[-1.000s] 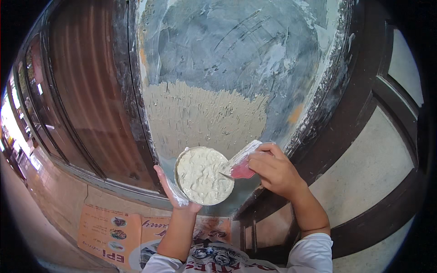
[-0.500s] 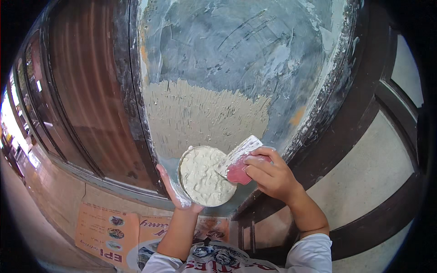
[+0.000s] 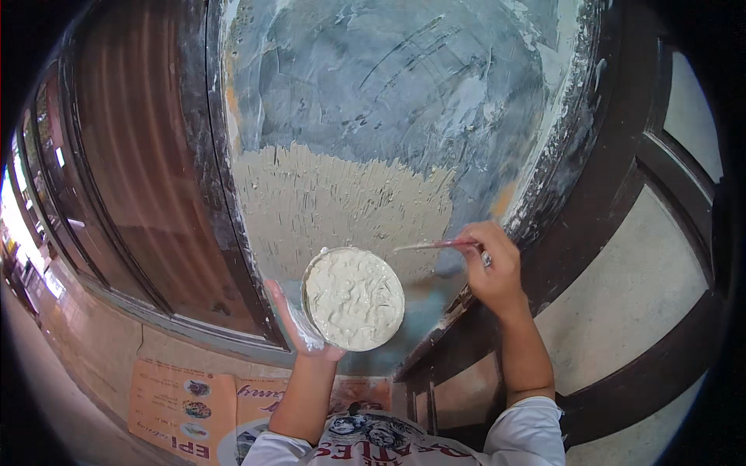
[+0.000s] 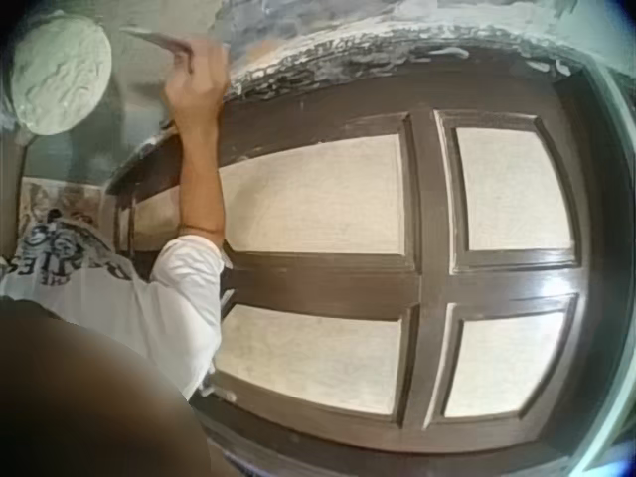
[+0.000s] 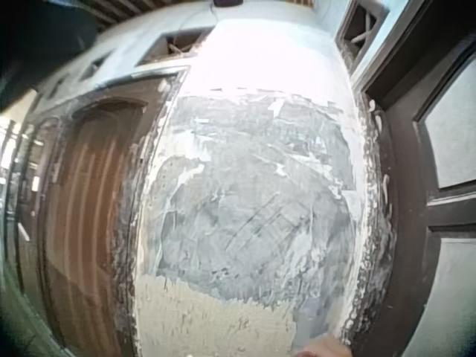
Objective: The person applies wall putty to a damaged wall surface using a spreader or putty knife.
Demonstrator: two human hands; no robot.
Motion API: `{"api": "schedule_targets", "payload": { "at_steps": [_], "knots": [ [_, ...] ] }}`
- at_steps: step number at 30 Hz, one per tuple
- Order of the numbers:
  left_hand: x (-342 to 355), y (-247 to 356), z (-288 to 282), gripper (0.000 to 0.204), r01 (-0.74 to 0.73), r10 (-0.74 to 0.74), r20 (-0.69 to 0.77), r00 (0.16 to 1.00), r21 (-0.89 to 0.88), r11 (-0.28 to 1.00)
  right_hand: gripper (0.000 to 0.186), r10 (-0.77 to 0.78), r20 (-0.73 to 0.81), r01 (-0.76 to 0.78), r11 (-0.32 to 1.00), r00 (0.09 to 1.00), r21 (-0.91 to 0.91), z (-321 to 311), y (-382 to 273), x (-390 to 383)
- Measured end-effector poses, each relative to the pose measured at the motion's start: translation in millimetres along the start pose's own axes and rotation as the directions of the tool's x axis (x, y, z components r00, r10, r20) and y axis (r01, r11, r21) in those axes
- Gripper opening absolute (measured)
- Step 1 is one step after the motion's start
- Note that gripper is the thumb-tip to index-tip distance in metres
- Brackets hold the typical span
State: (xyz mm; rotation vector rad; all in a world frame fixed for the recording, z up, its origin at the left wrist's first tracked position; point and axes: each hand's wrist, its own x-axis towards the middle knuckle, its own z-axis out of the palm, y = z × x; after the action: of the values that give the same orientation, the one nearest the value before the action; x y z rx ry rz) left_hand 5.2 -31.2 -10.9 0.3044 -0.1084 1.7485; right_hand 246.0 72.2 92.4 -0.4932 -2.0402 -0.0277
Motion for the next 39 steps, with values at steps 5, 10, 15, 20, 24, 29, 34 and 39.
{"api": "schedule_targets", "payload": {
  "at_steps": [5, 10, 15, 20, 24, 29, 34, 39],
  "knots": [
    [13, 1, -5, 0.099, -0.049, 0.05, -0.045, 0.998, 0.028, 0.998, 0.016, 0.281, -0.168, -0.285, 0.959, 0.945, 0.003, -31, 66, 23],
    [20, 6, -4, 0.099, -0.088, 0.088, -0.004, 0.996, 0.015, 0.996, 0.025, 0.297, -0.168, -0.307, 0.951, 0.94, -0.036, -33, 115, 44],
    [29, 7, -13, 0.098, -0.087, 0.088, 0.002, 0.996, 0.101, 0.991, 0.027, 0.311, -0.167, -0.334, 0.933, 0.936, -0.136, -17, 121, 49],
    [31, 13, -22, 0.098, -0.123, 0.125, -0.011, 0.992, 0.104, 0.987, 0.023, 0.324, -0.23, -0.337, 0.941, 0.918, -0.017, -14, 123, 51],
    [29, 13, -21, 0.102, -0.109, 0.114, -0.062, 0.992, 0.076, 0.991, 0.021, 0.281, -0.167, -0.295, 0.954, 0.945, -0.063, -9, 122, 44],
    [26, 10, -25, 0.101, -0.13, 0.14, -0.101, 0.985, 0.098, 0.987, 0.025, 0.27, -0.292, -0.309, 0.946, 0.918, -0.096, -15, 122, 51],
    [15, 12, -25, 0.101, -0.125, 0.132, -0.146, 0.98, 0.055, 0.991, 0.026, 0.331, -0.199, -0.359, 0.925, 0.922, -0.125, -15, 111, 41],
    [6, 18, -31, 0.101, -0.137, 0.141, -0.07, 0.987, 0.071, 0.988, 0.026, 0.245, -0.247, -0.296, 0.936, 0.937, -0.193, -15, 121, 55]
  ]
}}
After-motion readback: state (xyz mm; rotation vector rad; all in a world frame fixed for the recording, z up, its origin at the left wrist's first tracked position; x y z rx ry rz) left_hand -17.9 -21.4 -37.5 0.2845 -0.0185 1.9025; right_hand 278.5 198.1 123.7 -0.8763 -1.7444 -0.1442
